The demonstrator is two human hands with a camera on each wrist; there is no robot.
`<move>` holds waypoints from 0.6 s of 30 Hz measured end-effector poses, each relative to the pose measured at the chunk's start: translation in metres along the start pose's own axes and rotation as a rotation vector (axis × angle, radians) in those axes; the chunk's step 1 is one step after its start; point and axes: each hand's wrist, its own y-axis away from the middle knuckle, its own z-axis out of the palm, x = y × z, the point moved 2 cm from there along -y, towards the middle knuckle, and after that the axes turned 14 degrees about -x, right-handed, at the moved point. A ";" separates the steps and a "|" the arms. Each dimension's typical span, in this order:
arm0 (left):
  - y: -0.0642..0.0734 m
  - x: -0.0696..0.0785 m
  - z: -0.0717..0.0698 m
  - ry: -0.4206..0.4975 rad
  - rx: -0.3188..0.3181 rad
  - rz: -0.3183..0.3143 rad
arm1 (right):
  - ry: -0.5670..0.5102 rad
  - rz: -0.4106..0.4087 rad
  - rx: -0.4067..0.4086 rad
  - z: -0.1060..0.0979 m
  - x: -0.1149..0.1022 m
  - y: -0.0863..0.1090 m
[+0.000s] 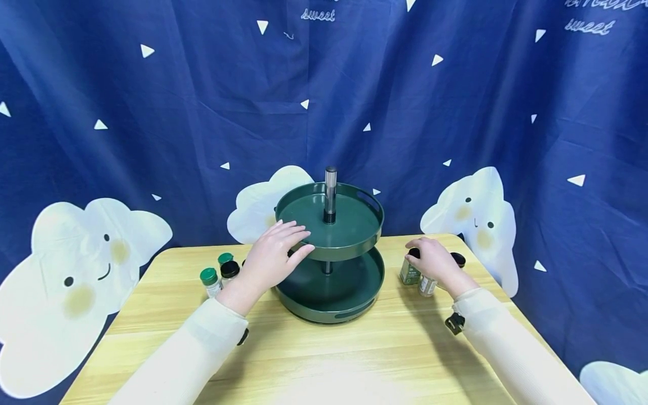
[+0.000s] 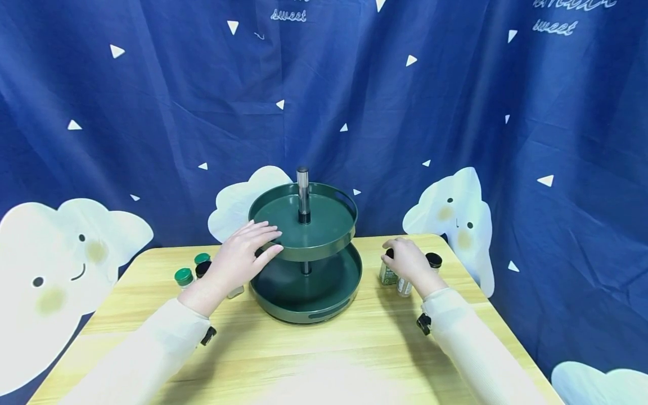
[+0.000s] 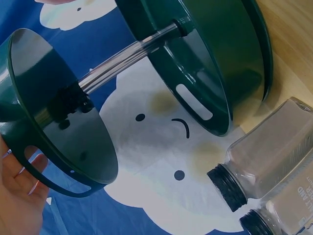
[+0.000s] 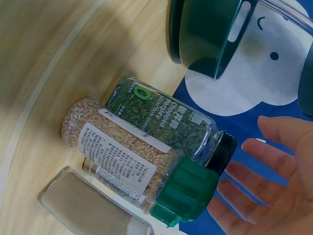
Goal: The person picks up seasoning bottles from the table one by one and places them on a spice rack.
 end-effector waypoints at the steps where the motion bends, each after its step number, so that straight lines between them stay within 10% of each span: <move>1: 0.000 0.000 0.000 0.000 0.001 0.001 | -0.003 0.003 -0.002 0.000 0.001 0.000; 18: 0.001 0.000 0.000 0.000 -0.003 -0.002 | -0.004 0.007 -0.009 0.009 0.010 -0.007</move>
